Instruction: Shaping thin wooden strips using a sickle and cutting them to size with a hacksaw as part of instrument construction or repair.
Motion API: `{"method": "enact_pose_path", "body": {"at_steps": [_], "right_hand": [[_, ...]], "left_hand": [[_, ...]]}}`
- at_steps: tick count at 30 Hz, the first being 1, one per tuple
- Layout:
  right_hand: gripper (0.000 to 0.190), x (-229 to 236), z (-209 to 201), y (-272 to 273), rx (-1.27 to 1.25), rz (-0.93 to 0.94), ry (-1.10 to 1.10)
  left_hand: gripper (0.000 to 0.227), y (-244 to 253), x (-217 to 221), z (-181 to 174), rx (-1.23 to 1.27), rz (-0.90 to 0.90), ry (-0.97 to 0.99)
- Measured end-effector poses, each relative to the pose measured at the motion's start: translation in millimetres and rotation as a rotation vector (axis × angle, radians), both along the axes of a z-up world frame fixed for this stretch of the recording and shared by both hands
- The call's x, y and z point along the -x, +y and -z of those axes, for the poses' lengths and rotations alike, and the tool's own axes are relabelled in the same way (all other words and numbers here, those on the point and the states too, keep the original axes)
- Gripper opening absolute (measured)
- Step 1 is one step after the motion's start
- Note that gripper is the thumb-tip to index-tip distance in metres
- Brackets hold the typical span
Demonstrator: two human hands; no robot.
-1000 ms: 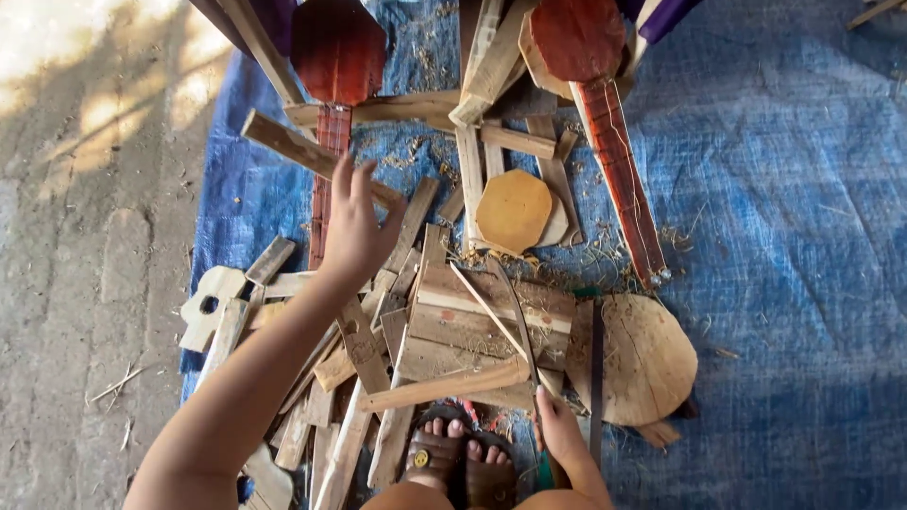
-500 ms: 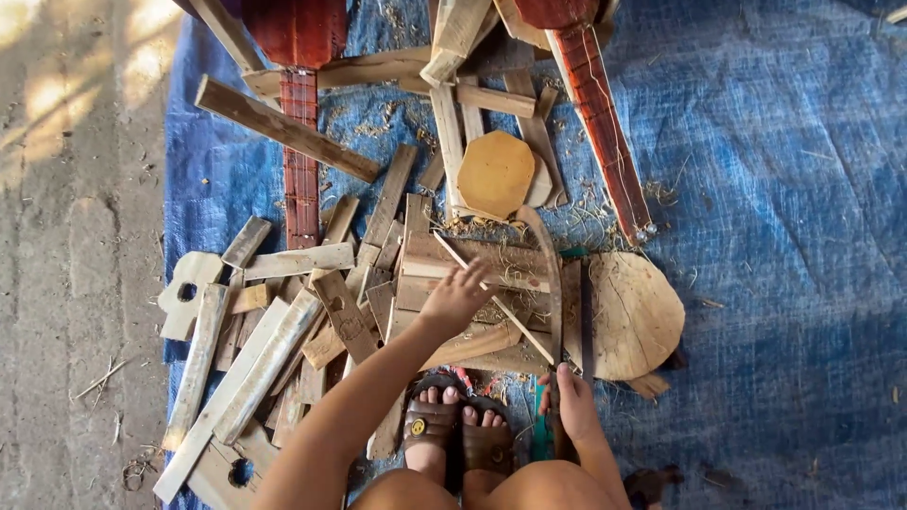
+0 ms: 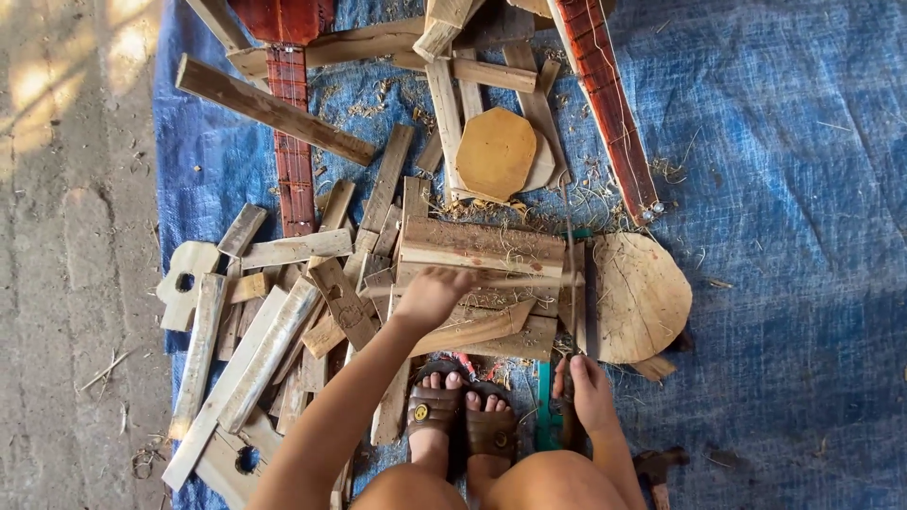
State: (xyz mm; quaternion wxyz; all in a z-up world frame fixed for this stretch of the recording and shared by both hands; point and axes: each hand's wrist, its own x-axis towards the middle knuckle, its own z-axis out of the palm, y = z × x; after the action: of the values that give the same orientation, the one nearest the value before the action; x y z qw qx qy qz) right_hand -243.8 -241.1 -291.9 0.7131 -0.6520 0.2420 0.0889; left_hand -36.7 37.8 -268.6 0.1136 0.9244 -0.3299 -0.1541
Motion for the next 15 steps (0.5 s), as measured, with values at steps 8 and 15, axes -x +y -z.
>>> {"method": "enact_pose_path", "body": {"at_steps": [8, 15], "right_hand": [[0.047, -6.1, -6.8, 18.4, -0.024, -0.095, 0.034], [0.042, -18.7, -45.2, 60.0, 0.188, -0.369, 0.172]], "left_hand": [[0.027, 33.6, 71.4, -11.2, 0.442, -0.619, 0.004], [0.022, 19.9, 97.0, -99.3, 0.460, -0.856, 0.436]]}}
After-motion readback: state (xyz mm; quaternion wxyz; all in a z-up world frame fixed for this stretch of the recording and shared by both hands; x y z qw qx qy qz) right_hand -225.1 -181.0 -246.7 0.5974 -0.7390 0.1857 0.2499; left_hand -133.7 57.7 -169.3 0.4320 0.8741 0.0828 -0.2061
